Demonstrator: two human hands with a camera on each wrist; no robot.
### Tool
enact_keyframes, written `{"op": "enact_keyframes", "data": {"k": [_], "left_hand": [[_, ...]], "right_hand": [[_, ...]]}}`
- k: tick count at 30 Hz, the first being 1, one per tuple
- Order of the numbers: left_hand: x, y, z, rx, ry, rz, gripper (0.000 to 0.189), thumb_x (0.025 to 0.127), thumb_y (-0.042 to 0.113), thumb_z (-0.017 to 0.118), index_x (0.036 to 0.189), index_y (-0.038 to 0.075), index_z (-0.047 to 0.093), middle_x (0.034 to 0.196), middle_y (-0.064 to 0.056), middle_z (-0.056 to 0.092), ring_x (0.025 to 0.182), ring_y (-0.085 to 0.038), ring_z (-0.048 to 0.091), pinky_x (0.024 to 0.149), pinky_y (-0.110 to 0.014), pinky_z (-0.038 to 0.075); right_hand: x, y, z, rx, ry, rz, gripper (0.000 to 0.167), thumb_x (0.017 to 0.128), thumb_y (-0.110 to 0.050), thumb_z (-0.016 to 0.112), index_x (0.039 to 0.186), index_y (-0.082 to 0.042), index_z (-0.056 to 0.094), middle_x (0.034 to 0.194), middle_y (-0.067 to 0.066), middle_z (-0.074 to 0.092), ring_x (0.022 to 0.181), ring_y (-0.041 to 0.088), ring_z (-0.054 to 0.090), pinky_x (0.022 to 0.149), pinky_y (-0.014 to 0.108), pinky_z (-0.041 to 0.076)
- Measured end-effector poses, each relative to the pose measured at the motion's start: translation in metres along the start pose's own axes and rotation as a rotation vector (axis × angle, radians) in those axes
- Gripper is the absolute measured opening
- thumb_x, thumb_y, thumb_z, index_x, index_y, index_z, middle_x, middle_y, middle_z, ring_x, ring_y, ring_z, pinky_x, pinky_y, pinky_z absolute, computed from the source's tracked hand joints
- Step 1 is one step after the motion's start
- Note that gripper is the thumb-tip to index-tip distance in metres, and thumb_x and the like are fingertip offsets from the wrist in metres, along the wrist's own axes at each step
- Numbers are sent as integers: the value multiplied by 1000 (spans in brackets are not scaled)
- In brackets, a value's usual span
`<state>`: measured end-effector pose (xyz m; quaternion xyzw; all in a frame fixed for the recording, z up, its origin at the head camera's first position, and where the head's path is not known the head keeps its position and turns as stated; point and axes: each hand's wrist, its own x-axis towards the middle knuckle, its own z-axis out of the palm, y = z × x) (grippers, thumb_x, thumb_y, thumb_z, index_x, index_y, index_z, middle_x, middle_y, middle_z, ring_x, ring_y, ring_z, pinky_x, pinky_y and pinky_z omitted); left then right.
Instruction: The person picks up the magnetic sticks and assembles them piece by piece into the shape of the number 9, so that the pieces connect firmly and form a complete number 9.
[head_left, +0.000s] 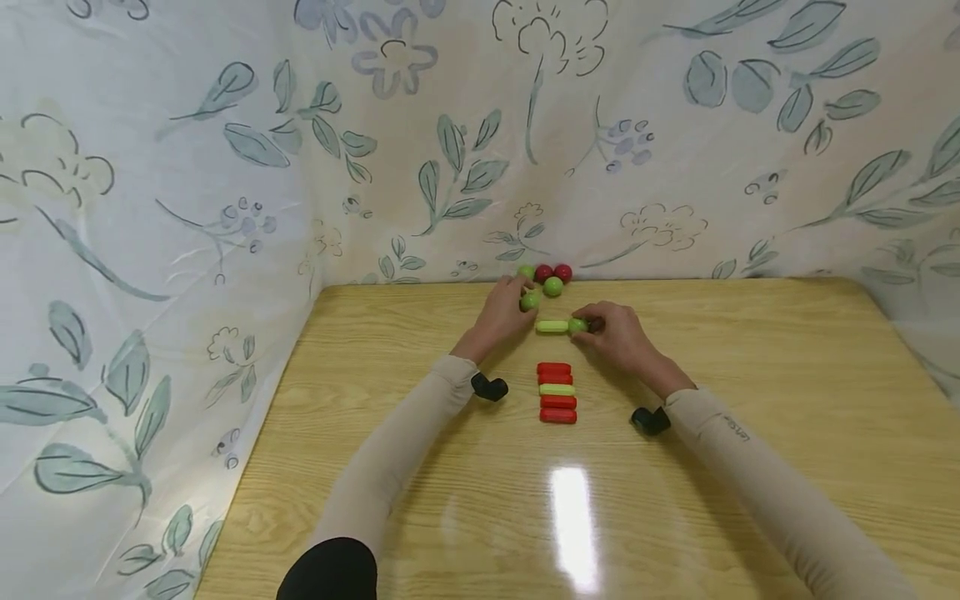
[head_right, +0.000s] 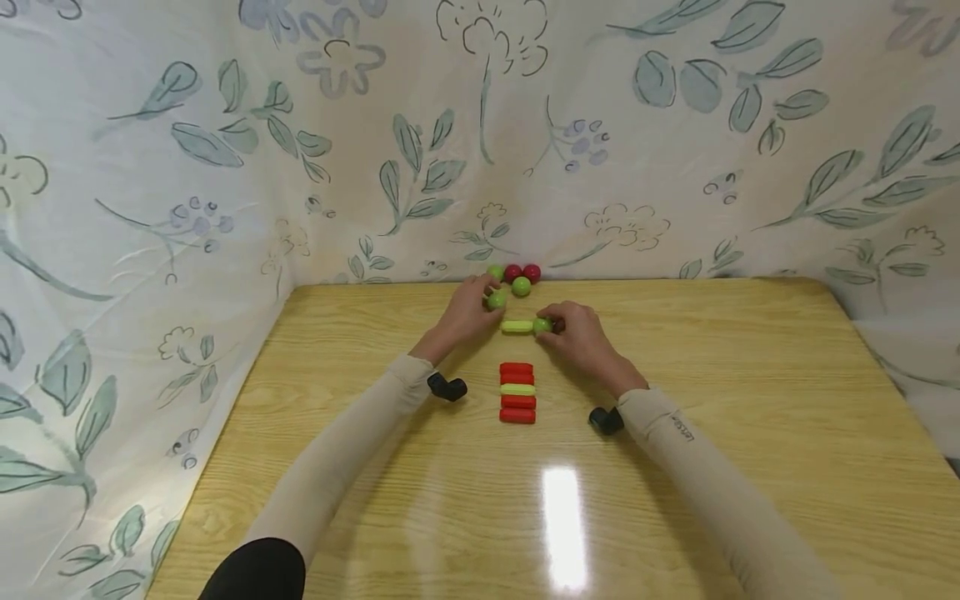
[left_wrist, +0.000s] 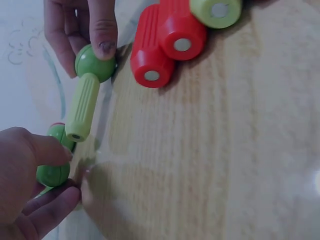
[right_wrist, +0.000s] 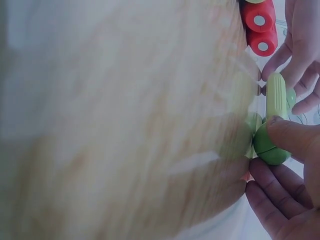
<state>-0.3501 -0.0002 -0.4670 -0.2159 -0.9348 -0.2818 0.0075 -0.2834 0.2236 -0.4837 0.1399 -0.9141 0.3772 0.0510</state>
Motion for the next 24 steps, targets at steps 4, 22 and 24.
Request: {"op": "enact_keyframes", "data": {"k": [4, 22, 24], "left_hand": [[-8, -2, 0, -15, -26, 28, 34, 93, 17, 70, 126, 10, 64, 115, -7, 51, 100, -18, 51, 84, -30, 46], [-29, -8, -1, -51, -45, 103, 28, 90, 11, 72, 115, 10, 59, 108, -3, 51, 96, -15, 51, 82, -26, 47], [-30, -9, -1, -46, -46, 111, 27, 91, 11, 72, 115, 11, 59, 107, -2, 51, 95, -14, 51, 82, -25, 47]], "right_hand": [[1, 1, 1, 2, 8, -3, 30, 86, -6, 80, 115, -1, 72, 110, 15, 69, 91, 27, 66, 79, 42, 56], [1, 0, 0, 18, -10, 15, 33, 87, -8, 79, 118, 0, 71, 109, 15, 68, 92, 26, 64, 80, 43, 55], [1, 0, 0, 21, -14, 17, 33, 88, -8, 78, 119, 0, 70, 110, 14, 68, 93, 26, 64, 80, 43, 55]]}}
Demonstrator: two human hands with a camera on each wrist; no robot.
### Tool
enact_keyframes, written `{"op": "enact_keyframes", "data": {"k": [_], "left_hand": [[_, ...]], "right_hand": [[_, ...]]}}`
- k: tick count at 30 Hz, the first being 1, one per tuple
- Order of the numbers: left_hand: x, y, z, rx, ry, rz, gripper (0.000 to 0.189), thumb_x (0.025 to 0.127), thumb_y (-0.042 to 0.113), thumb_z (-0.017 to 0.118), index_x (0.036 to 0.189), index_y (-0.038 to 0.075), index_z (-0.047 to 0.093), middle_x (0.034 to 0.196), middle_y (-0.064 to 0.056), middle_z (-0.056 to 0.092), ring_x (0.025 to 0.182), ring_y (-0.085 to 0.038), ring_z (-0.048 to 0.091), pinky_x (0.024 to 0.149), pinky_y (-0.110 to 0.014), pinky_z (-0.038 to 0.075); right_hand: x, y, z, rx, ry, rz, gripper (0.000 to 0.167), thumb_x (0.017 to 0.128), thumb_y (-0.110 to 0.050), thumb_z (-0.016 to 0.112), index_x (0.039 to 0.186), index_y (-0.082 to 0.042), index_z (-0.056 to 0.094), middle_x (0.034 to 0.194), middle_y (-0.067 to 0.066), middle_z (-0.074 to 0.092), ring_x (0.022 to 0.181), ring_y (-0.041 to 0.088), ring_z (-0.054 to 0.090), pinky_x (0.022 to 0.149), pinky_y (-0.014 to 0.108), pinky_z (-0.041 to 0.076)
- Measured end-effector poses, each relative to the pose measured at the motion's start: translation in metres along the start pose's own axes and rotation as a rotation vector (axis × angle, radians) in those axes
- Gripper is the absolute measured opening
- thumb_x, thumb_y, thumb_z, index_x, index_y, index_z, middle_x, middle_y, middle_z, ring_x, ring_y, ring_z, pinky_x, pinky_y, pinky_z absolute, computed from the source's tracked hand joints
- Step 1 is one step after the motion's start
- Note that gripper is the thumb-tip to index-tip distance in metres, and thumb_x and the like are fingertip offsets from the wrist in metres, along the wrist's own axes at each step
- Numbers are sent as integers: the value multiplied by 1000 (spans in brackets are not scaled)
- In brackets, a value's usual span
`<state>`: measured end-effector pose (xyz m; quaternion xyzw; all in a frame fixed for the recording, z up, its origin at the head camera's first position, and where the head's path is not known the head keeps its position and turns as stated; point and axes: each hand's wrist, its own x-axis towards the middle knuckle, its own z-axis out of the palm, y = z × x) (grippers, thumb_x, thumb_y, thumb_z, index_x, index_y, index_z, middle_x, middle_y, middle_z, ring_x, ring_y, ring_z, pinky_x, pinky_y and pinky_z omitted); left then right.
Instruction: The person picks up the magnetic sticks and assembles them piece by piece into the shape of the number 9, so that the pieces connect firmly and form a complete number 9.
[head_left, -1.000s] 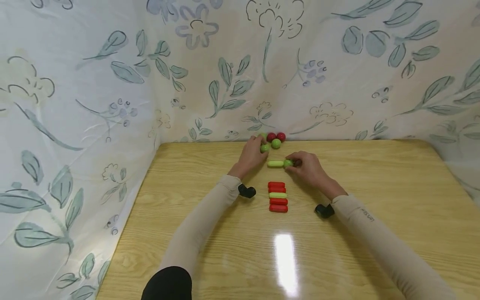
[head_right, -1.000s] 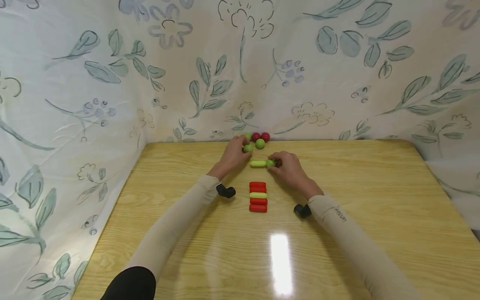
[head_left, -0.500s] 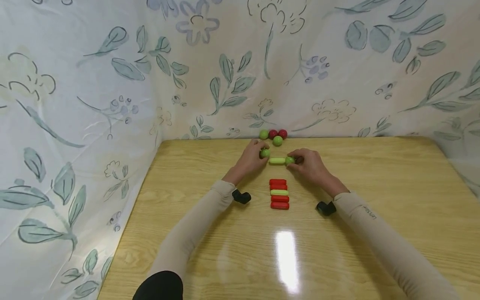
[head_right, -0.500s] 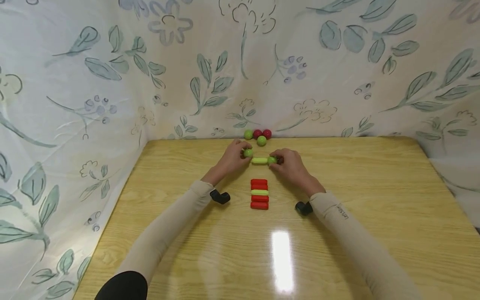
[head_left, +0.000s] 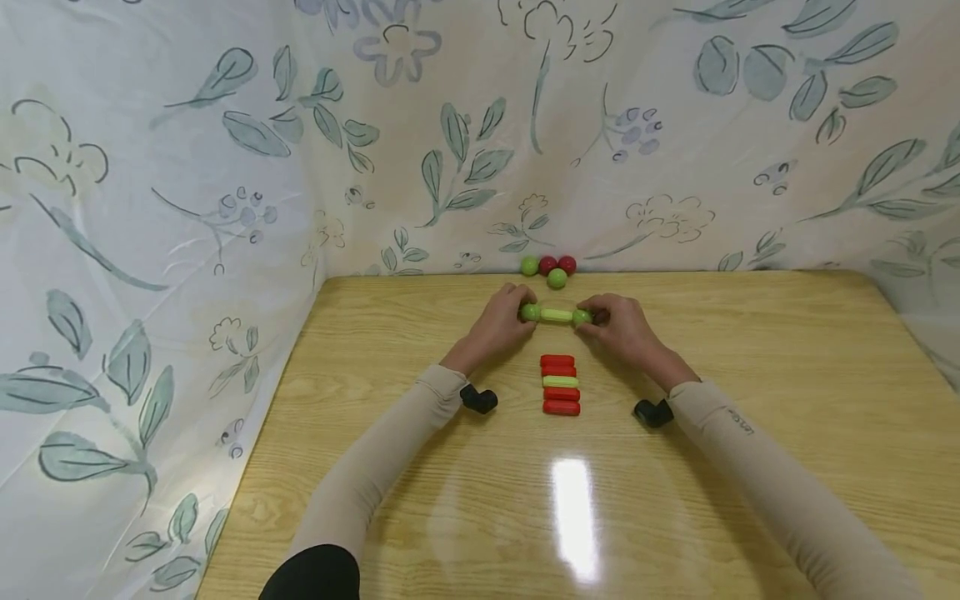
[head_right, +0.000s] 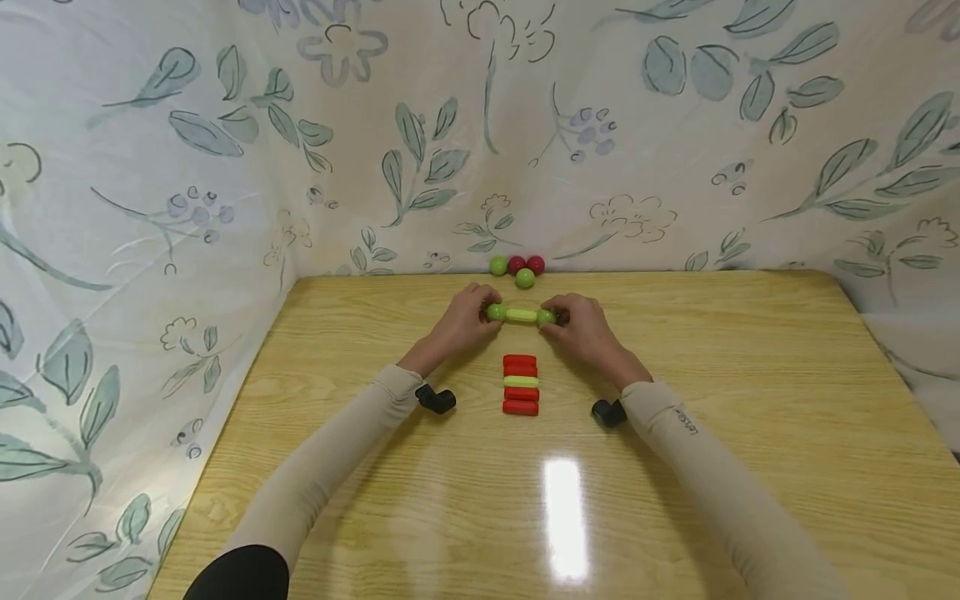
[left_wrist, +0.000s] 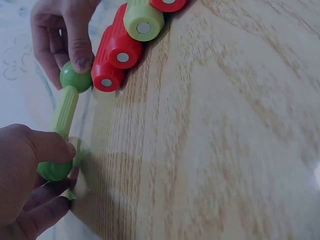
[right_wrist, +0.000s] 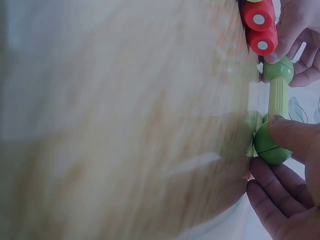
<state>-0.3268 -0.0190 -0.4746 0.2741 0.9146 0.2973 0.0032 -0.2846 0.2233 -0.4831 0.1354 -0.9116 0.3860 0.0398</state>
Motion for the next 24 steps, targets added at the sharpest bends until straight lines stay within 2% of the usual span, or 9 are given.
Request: {"op": "enact_keyframes", "data": {"k": [6, 16, 24], "left_hand": [[-1, -1, 2, 13, -2, -3, 28, 91, 13, 72, 116, 11, 60, 107, -2, 53, 95, -14, 52, 82, -24, 47], [-6, -4, 5, -9, 43, 10, 28, 89, 12, 73, 114, 10, 62, 106, -2, 54, 91, -13, 53, 77, -23, 48], [-7, -5, 4, -10, 28, -3, 30, 90, 15, 73, 117, 10, 61, 108, -3, 55, 92, -13, 53, 77, -22, 48]], "right_hand": [[0, 1, 1, 0, 7, -8, 33, 87, -9, 79, 118, 0, 71, 110, 14, 68, 92, 26, 64, 80, 43, 55], [1, -2, 0, -10, 15, -3, 32, 87, -8, 79, 117, 0, 71, 110, 14, 68, 91, 26, 64, 79, 43, 55], [3, -3, 1, -29, 23, -6, 31, 87, -8, 79, 116, 1, 72, 111, 15, 69, 93, 27, 64, 81, 44, 54]]}}
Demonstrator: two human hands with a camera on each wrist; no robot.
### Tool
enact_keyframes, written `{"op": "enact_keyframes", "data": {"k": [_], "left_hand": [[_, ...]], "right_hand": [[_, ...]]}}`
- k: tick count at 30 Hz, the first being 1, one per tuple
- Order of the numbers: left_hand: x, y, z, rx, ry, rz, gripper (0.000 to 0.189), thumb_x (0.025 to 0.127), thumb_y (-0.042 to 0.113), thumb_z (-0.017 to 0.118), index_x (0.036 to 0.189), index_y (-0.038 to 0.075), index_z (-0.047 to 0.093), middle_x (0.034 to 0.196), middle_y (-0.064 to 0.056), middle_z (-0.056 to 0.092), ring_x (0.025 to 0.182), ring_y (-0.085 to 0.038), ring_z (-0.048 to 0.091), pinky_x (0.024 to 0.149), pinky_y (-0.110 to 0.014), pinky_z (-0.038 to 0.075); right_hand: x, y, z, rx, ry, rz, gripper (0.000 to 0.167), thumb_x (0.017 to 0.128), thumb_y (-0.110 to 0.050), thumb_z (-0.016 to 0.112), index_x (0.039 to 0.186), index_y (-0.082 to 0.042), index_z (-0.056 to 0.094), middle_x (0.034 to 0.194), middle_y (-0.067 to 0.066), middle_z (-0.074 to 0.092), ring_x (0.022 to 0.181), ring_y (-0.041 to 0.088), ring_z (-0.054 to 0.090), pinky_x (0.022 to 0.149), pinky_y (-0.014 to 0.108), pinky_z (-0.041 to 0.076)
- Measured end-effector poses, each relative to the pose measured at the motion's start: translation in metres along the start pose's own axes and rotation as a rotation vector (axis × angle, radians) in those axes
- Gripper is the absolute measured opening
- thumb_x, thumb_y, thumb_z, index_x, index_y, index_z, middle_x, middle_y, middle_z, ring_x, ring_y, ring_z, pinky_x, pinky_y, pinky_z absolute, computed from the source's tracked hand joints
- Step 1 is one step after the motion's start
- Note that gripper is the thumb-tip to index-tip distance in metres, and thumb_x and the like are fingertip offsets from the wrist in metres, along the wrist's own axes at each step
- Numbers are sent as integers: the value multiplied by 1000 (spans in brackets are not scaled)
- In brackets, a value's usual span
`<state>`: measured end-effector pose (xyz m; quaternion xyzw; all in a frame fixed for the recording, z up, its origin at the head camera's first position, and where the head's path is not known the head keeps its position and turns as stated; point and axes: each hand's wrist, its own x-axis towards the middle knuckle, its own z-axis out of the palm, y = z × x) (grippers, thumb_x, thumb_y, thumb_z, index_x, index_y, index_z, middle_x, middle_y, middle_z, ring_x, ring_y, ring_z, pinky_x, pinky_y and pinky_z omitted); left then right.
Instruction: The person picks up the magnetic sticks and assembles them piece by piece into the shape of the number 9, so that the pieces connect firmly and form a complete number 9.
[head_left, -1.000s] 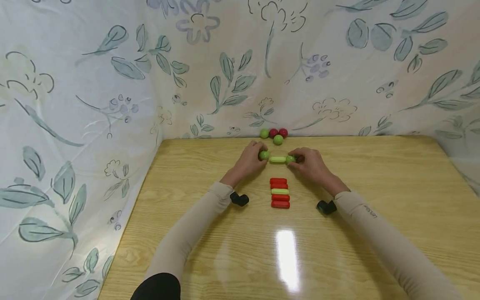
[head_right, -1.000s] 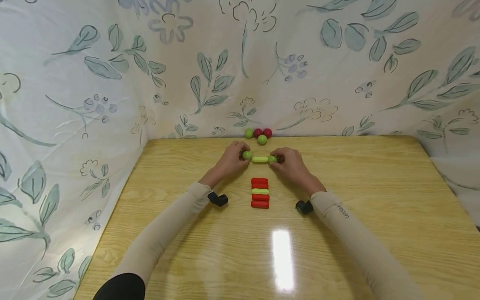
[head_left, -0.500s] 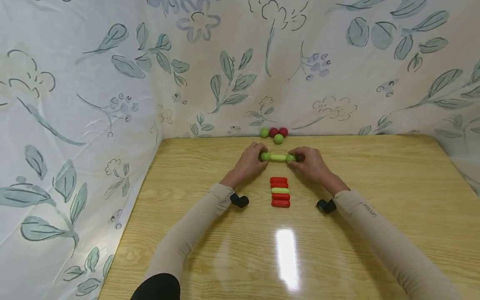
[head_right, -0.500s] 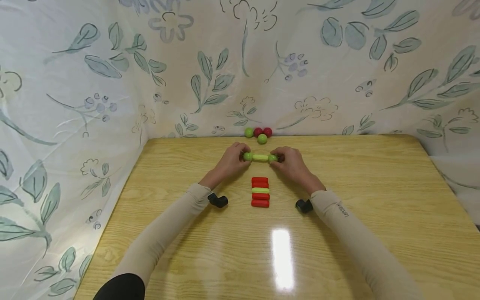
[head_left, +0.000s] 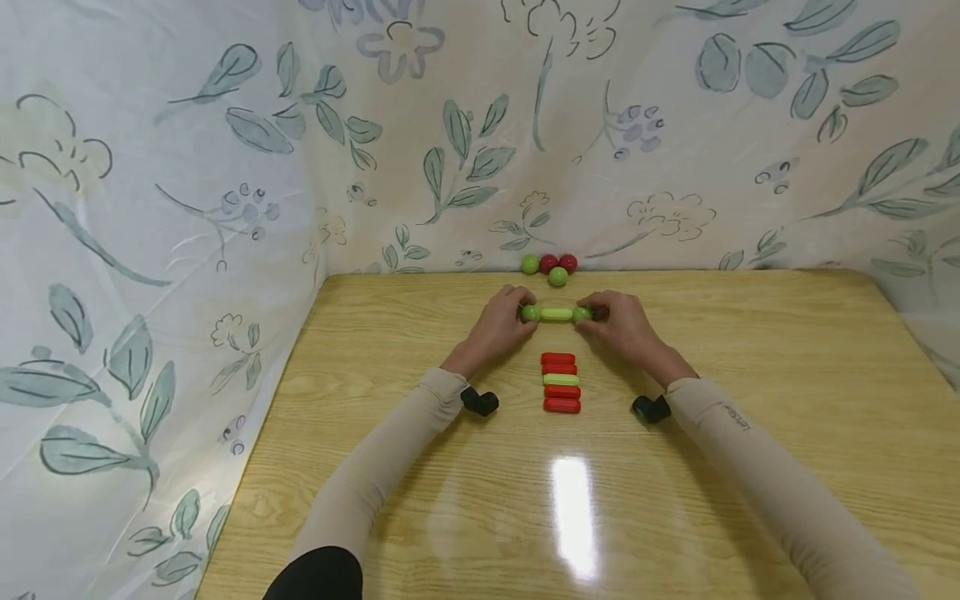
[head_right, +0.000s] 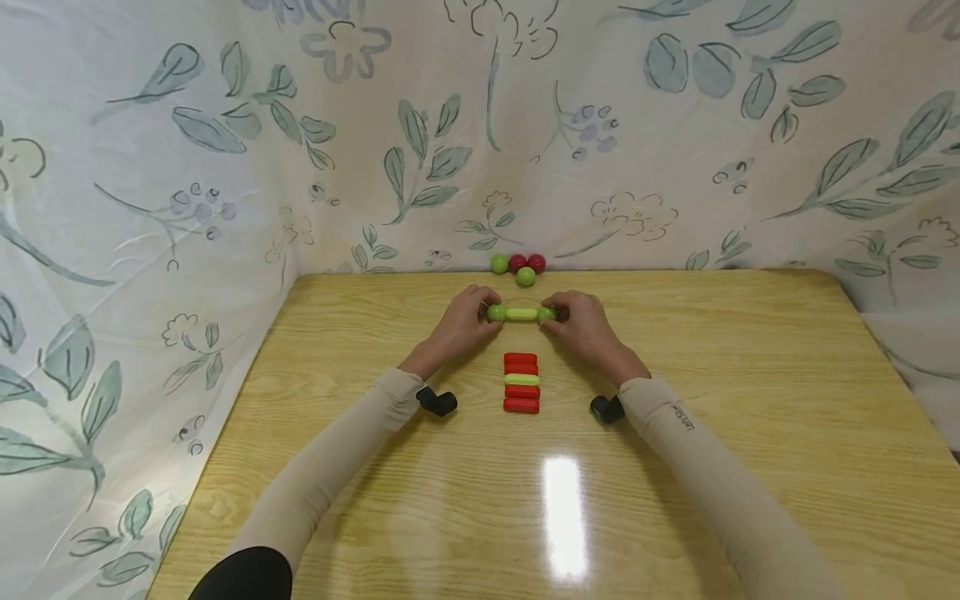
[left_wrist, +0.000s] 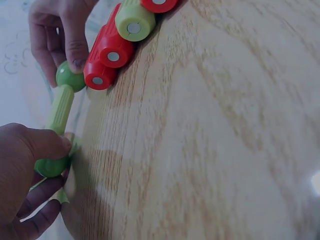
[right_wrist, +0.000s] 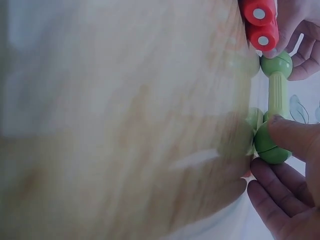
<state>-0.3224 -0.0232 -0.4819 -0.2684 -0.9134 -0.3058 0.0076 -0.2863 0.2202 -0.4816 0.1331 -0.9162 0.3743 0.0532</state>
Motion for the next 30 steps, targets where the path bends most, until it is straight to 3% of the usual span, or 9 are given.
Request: {"op": "enact_keyframes", "data": {"k": [11, 18, 23, 25, 30], "left_hand": [[0, 0, -2, 35, -1, -11, 30, 92, 19, 72, 118, 12, 62, 106, -1, 55, 89, -14, 52, 76, -27, 46], [-3, 3, -9, 4, 10, -77, 42, 92, 26, 72, 128, 9, 58, 116, -6, 56, 101, -17, 59, 85, -29, 49], [-12, 7, -19, 28, 40, -54, 26, 93, 27, 71, 113, 10, 65, 103, -3, 58, 90, -14, 60, 77, -28, 50], [-15, 9, -21, 33, -6, -19, 19, 93, 26, 72, 105, 12, 68, 97, 0, 60, 86, -12, 60, 75, -27, 50], [-21, 20, -19, 30, -221, 81, 17, 95, 28, 70, 104, 13, 71, 92, 5, 65, 84, -9, 60, 75, -23, 49]], "right_hand": [[7, 0, -3, -4, -28, -27, 30, 87, -5, 78, 115, 3, 72, 105, 17, 71, 89, 28, 65, 78, 44, 55], [8, 1, -4, -4, -35, -6, 31, 86, -6, 79, 115, 3, 71, 106, 17, 71, 89, 27, 66, 78, 43, 55], [7, 2, -4, -1, -25, -15, 31, 86, -6, 79, 115, 3, 72, 106, 17, 71, 89, 28, 66, 79, 43, 56], [7, 2, -4, 3, -27, -21, 32, 86, -6, 79, 115, 3, 71, 106, 18, 71, 89, 28, 67, 79, 44, 56], [8, 3, -3, 10, -26, -25, 31, 86, -7, 80, 115, 3, 72, 106, 18, 71, 89, 28, 67, 77, 44, 56]]}}
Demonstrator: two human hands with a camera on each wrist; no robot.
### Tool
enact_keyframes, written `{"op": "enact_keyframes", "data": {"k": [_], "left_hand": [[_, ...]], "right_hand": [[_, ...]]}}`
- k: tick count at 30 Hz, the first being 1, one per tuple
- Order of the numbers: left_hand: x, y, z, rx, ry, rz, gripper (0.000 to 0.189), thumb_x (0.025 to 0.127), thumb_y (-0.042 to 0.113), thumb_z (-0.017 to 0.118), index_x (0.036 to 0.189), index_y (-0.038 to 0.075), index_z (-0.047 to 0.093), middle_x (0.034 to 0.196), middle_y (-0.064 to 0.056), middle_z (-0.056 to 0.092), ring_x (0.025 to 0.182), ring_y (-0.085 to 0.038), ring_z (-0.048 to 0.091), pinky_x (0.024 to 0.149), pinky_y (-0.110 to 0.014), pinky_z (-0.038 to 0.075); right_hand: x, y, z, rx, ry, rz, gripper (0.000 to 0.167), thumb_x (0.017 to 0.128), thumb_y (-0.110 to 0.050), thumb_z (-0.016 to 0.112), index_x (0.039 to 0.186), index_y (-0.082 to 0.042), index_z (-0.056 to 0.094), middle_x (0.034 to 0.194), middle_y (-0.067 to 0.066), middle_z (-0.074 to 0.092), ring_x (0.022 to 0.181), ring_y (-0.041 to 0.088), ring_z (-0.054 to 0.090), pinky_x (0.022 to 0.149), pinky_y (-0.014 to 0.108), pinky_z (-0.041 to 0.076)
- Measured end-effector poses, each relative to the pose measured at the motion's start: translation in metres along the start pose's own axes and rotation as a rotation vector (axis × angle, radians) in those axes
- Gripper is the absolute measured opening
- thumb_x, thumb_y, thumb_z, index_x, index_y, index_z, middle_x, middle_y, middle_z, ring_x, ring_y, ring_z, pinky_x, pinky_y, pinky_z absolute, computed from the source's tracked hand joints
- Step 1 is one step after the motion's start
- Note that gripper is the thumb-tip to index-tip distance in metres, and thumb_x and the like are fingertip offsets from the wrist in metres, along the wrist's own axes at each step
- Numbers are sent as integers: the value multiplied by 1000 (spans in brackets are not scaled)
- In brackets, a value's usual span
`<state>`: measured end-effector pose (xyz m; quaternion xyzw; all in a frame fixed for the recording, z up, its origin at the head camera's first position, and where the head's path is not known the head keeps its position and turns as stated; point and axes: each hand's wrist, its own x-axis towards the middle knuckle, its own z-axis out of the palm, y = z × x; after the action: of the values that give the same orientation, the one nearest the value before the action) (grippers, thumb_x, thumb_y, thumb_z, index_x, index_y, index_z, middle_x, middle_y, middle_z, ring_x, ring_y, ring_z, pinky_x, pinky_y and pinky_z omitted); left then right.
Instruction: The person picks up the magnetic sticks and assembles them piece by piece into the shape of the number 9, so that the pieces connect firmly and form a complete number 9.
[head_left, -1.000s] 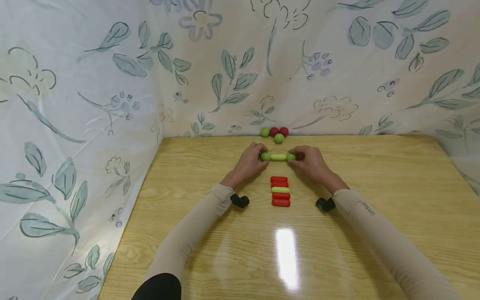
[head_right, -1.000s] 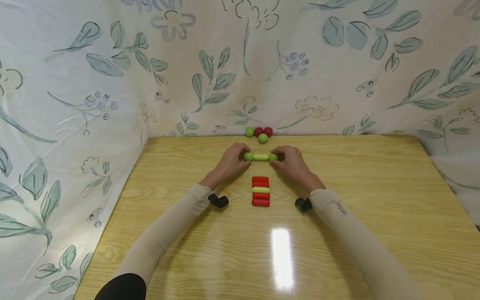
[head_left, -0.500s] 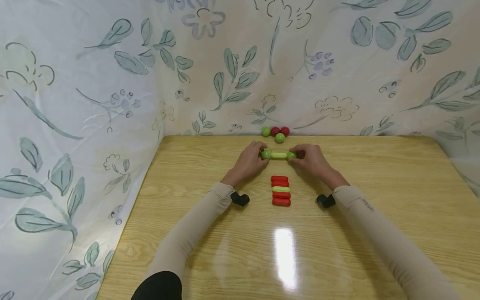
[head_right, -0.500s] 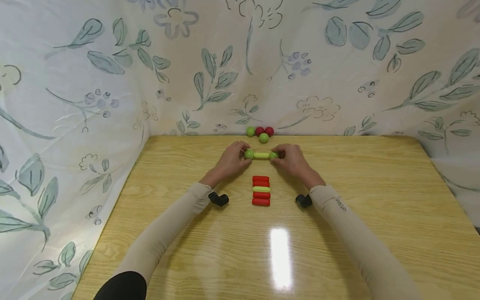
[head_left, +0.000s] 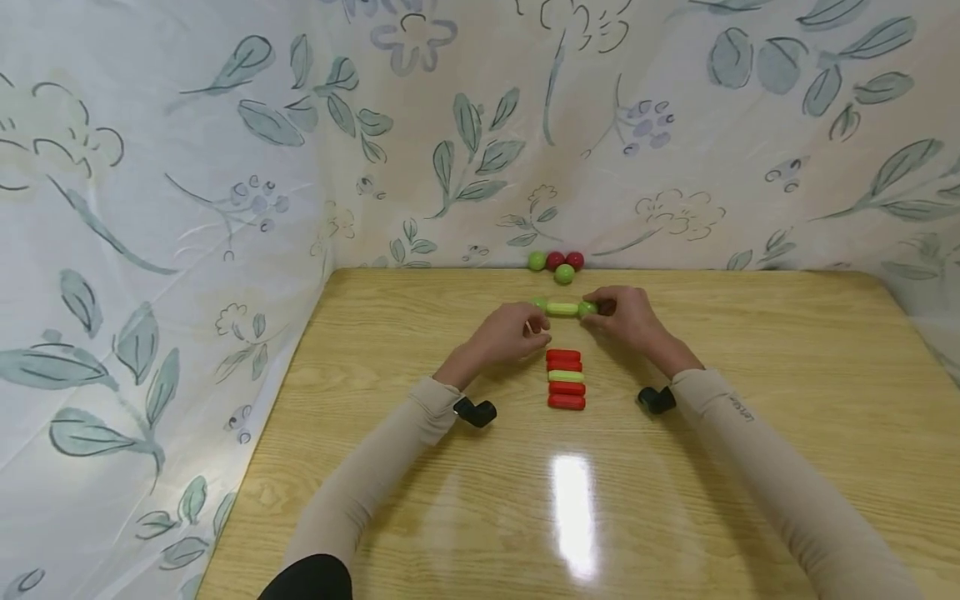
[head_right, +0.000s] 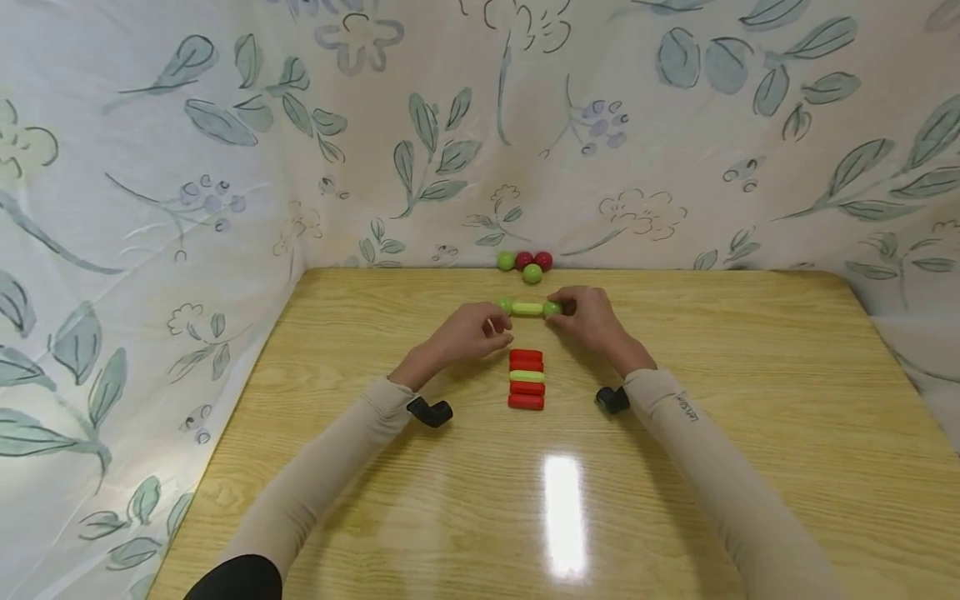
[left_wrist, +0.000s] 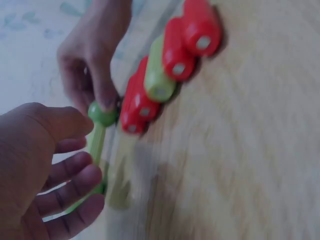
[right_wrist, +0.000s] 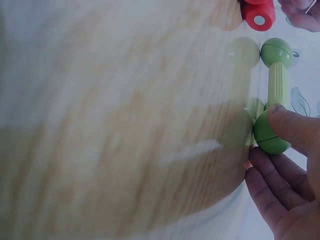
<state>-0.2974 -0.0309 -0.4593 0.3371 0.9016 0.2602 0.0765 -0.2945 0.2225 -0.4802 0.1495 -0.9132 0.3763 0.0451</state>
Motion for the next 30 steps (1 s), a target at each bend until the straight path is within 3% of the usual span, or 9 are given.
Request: {"op": "enact_keyframes", "data": {"k": [4, 12, 30], "left_hand": [[3, 12, 5, 16, -83, 46, 23, 95, 30, 70, 108, 12, 73, 95, 5, 68, 89, -9, 62, 78, -22, 49], [11, 19, 12, 35, -155, 66, 22, 94, 30, 71, 108, 12, 73, 93, 7, 68, 86, -4, 61, 77, -19, 48], [17, 22, 15, 125, -196, 95, 14, 95, 26, 71, 103, 15, 76, 82, 10, 66, 72, -6, 56, 67, -20, 45]], "right_hand": [[-1, 2, 0, 7, 3, 7, 31, 86, -7, 80, 114, 2, 72, 105, 17, 71, 88, 27, 67, 77, 43, 56], [-1, 3, 1, 18, 0, 15, 30, 86, -7, 79, 114, 1, 72, 105, 15, 72, 88, 26, 67, 77, 42, 56], [-2, 4, 1, 27, 12, 8, 30, 87, -8, 78, 115, 1, 72, 105, 15, 71, 88, 25, 67, 77, 42, 56]]}}
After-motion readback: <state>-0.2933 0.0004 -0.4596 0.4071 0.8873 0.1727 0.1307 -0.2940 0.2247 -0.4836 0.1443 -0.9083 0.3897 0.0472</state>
